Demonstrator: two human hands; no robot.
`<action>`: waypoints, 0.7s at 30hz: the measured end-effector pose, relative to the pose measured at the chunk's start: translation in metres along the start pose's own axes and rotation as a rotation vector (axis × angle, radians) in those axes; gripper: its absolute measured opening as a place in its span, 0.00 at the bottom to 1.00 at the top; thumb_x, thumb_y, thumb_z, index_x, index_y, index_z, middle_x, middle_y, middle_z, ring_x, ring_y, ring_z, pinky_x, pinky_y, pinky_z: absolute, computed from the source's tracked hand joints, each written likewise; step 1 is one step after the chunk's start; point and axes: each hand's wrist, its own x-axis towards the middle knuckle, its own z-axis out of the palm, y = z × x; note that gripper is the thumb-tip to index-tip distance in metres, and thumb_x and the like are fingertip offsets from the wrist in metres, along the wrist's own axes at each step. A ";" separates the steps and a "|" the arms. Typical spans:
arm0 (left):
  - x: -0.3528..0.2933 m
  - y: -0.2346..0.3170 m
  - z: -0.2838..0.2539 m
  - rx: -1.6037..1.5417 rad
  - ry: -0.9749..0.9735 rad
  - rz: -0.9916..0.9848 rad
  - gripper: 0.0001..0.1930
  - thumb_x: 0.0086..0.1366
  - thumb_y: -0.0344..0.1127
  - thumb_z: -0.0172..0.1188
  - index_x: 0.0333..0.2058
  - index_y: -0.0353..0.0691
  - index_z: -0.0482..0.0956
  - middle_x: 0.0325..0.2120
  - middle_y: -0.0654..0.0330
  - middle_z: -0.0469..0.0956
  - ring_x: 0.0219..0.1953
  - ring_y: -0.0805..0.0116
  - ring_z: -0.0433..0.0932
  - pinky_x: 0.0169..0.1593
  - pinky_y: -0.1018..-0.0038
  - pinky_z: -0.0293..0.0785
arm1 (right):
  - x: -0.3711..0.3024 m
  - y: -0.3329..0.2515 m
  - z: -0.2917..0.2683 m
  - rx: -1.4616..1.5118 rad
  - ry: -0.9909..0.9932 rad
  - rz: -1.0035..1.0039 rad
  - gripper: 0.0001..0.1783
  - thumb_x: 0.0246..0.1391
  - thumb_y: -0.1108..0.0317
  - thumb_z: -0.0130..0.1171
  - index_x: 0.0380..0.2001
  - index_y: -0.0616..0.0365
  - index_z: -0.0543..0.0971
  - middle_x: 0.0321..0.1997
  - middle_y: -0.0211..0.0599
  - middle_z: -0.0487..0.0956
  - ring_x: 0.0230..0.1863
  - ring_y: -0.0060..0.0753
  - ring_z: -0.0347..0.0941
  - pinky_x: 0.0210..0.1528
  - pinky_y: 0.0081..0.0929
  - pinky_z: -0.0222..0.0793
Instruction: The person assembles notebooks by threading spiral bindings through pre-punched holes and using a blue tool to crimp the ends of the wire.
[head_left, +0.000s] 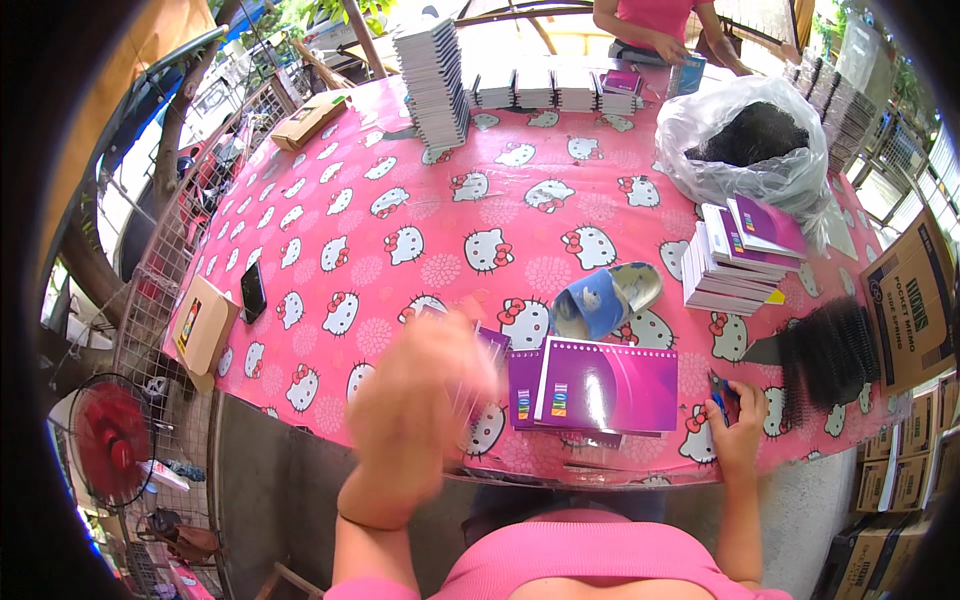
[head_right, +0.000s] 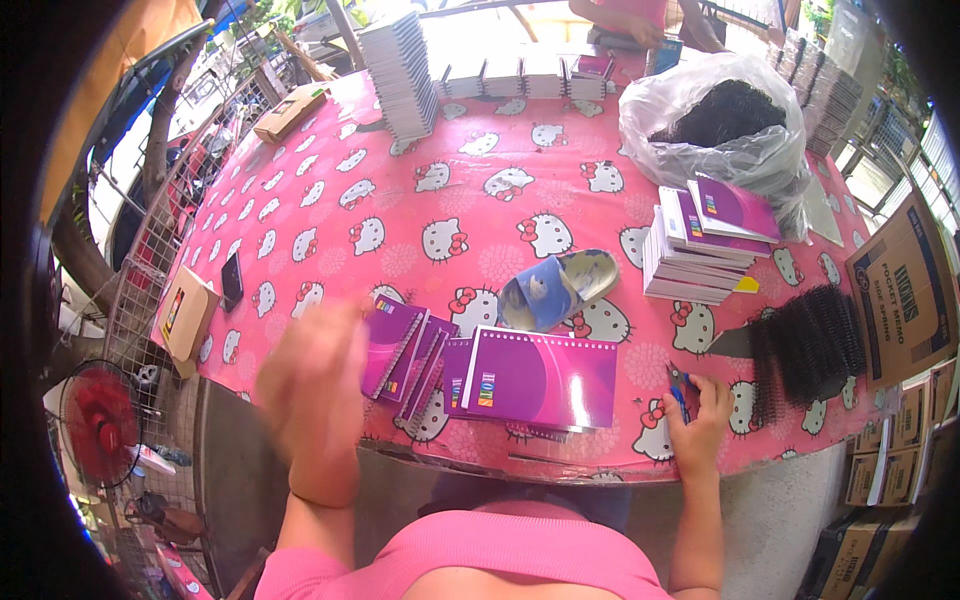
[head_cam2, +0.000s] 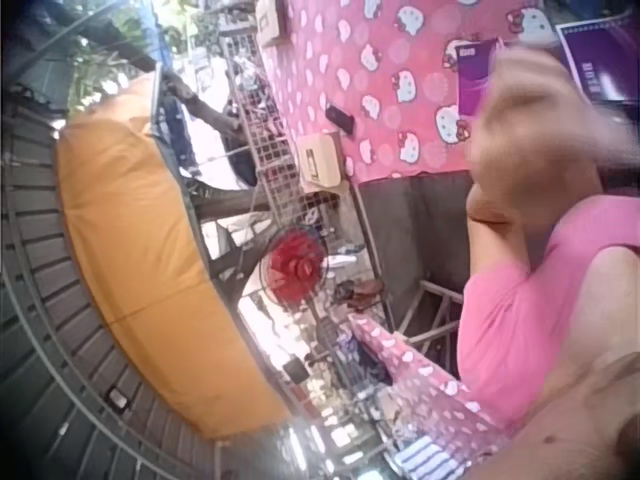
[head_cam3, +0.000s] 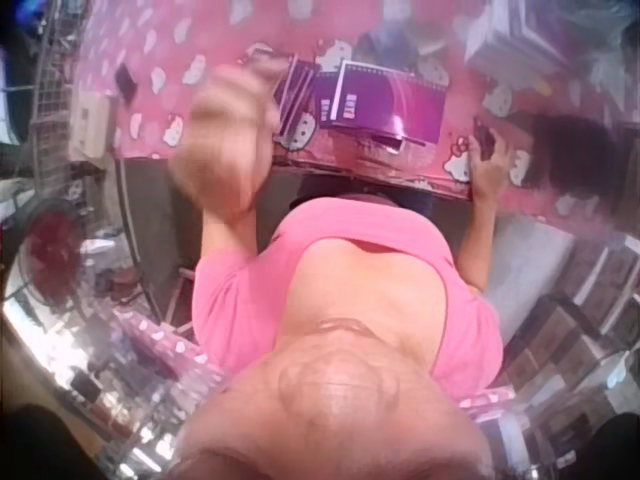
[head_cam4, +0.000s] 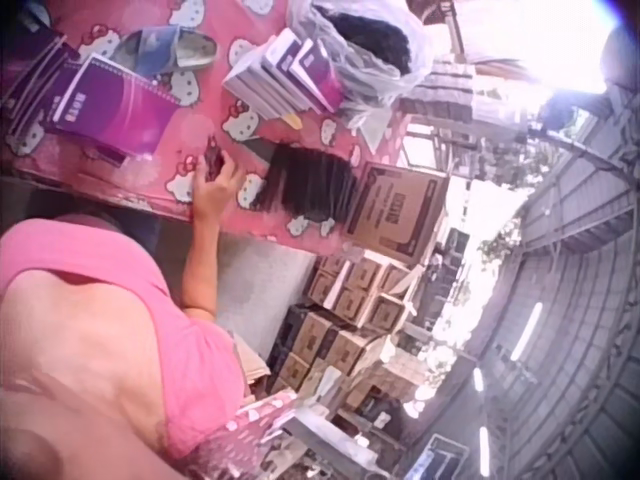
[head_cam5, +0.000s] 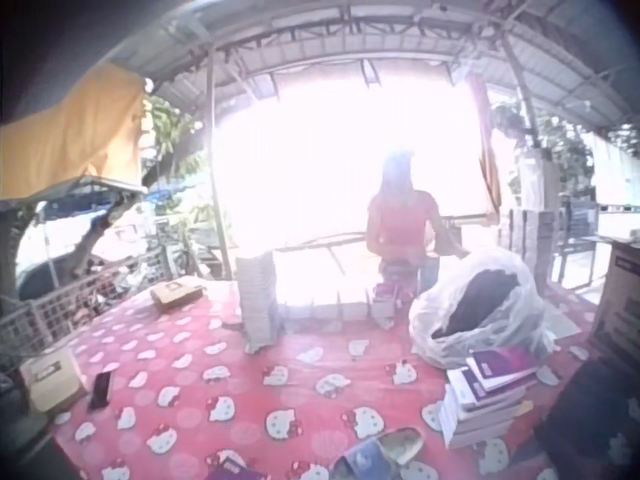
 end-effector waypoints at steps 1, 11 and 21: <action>-0.001 0.029 0.004 -0.054 -0.014 0.059 0.08 0.64 0.29 0.54 0.40 0.35 0.80 0.35 0.58 0.77 0.33 0.68 0.73 0.44 0.69 0.69 | 0.000 0.000 0.000 -0.010 0.005 0.000 0.24 0.46 0.64 0.69 0.46 0.59 0.75 0.47 0.45 0.72 0.51 0.50 0.65 0.56 0.43 0.60; -0.006 0.100 0.035 -0.923 -0.095 0.189 0.04 0.62 0.43 0.67 0.36 0.59 0.85 0.10 0.72 0.61 0.14 0.77 0.57 0.36 0.69 0.61 | -0.001 0.001 0.002 -0.004 0.000 -0.040 0.25 0.46 0.62 0.70 0.46 0.60 0.75 0.48 0.45 0.73 0.51 0.49 0.65 0.56 0.43 0.60; -0.020 0.104 0.031 -0.913 -0.068 0.122 0.05 0.62 0.43 0.66 0.37 0.57 0.83 0.11 0.72 0.62 0.15 0.76 0.58 0.36 0.68 0.60 | -0.001 0.005 0.006 0.007 -0.001 -0.022 0.25 0.45 0.62 0.70 0.46 0.59 0.75 0.49 0.46 0.73 0.52 0.50 0.65 0.56 0.43 0.61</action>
